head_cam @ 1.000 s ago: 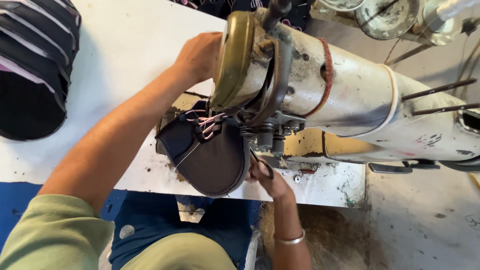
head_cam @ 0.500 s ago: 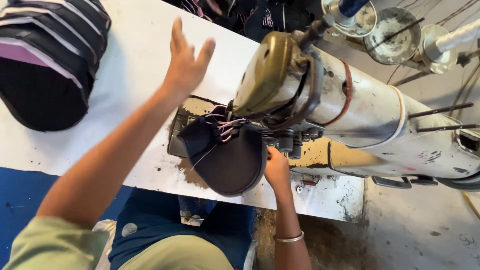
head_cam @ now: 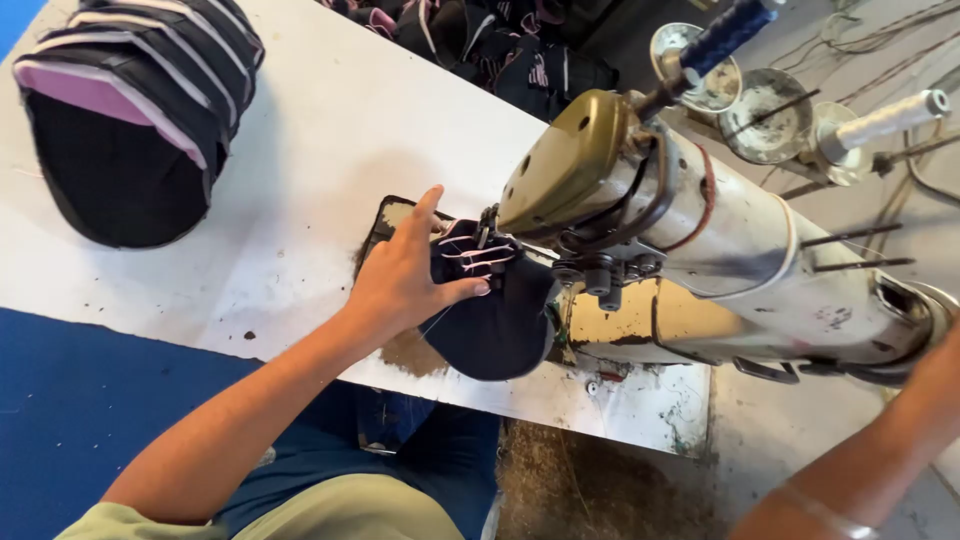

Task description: The person uses a sewing machine to stitch pink laces onto the top of a black shoe. They repeatedly guide the shoe under the needle, sew a section, and then pull the shoe away to adjust the laces before continuing the process.

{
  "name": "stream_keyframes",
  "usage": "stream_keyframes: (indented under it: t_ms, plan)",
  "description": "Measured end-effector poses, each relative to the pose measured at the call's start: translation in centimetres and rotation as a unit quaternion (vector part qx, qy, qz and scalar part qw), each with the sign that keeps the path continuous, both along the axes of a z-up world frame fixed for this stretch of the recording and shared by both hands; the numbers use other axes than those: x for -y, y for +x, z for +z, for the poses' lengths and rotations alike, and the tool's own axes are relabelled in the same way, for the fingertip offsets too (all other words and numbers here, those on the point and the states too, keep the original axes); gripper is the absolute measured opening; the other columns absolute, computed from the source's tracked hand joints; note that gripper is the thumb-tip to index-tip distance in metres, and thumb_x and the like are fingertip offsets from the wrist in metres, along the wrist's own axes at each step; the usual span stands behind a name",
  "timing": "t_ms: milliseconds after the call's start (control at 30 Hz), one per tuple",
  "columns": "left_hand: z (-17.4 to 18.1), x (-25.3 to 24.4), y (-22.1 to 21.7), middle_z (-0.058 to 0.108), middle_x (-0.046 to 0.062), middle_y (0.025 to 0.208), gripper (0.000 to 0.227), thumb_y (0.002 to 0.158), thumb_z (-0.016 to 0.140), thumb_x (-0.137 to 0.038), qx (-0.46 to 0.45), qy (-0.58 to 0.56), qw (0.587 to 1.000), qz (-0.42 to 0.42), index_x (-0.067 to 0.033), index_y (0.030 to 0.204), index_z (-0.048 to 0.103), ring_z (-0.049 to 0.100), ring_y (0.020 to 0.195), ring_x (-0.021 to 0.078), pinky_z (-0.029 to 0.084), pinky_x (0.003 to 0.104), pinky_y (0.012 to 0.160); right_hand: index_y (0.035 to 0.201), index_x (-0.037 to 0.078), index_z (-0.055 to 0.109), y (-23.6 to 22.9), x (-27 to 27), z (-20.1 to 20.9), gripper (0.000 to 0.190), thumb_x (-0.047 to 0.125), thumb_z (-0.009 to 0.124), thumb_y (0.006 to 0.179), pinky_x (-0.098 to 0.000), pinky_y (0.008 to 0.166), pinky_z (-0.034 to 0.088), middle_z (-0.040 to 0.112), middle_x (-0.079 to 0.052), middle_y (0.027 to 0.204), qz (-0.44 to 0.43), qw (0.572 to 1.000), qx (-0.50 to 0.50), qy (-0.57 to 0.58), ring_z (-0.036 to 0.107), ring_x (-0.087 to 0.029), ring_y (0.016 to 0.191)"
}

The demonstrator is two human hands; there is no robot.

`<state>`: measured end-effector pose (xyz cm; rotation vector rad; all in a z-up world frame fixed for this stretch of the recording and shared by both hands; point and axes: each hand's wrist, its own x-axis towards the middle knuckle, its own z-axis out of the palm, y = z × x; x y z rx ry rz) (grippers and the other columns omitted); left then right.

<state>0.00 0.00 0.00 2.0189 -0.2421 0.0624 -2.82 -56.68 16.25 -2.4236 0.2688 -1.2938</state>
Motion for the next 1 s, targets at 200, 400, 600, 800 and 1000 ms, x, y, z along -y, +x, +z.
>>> stream_keyframes:
  t_ms: [200,400,600,800,1000]
  plan:
    - [-0.3,0.0,0.0,0.066,0.013,0.124,0.123,0.067,0.092,-0.05,-0.015,0.0,1.0,0.011,-0.0088,0.157,0.018,0.068,0.108,0.0377,0.053,0.049,0.09,0.12,0.012,0.069,2.9,9.6,0.4,0.037,0.048,0.062,0.114,-0.0326,0.078,0.058,0.072,0.001,0.104,-0.03,0.906,-0.235,0.351,0.07,-0.013,0.085]
    - [-0.8,0.1,-0.3,0.064,0.018,0.123,0.123,0.068,0.092,-0.049,-0.012,-0.008,1.0,0.012,-0.0072,0.154,0.015,0.068,0.106,0.0407,0.054,0.05,0.091,0.135,-0.002,0.061,-1.4,4.4,-6.9,0.047,0.04,0.049,0.119,-0.0458,0.11,0.058,0.062,-0.021,0.138,0.184,0.957,0.057,0.217,0.068,-0.028,0.123]
    - [0.5,1.4,-1.7,0.06,0.02,0.109,0.09,0.079,0.083,-0.04,-0.095,-0.1,0.99,0.016,-0.006,0.134,0.021,0.071,0.096,0.0374,0.06,0.047,0.083,0.167,0.005,0.024,-4.3,5.7,-17.5,0.072,0.057,0.043,0.12,-0.0484,0.13,0.038,0.029,-0.023,0.173,0.187,0.962,0.089,0.177,0.042,-0.031,0.157]
    - [-3.8,8.8,-6.5,0.053,0.024,0.114,0.037,0.1,0.066,-0.016,0.066,-0.177,0.981,-0.037,-0.0058,0.121,0.037,0.059,0.106,0.0351,0.049,0.049,0.095,0.139,-0.004,0.056,-2.0,1.6,-6.0,0.051,0.04,0.047,0.116,-0.0495,0.105,0.063,0.063,-0.024,0.14,0.153,0.952,0.124,0.233,0.071,-0.032,0.123]
    - [-10.0,18.2,1.2,0.049,0.036,0.118,0.034,0.093,0.064,-0.013,0.11,-0.045,0.993,-0.028,0.0047,0.113,0.044,0.057,0.106,0.0417,0.048,0.051,0.094,0.119,-0.006,0.066,-1.3,2.9,-2.2,0.027,0.018,0.053,0.119,-0.0347,0.097,0.061,0.072,-0.014,0.116,0.176,0.934,0.025,0.311,0.07,-0.023,0.104]
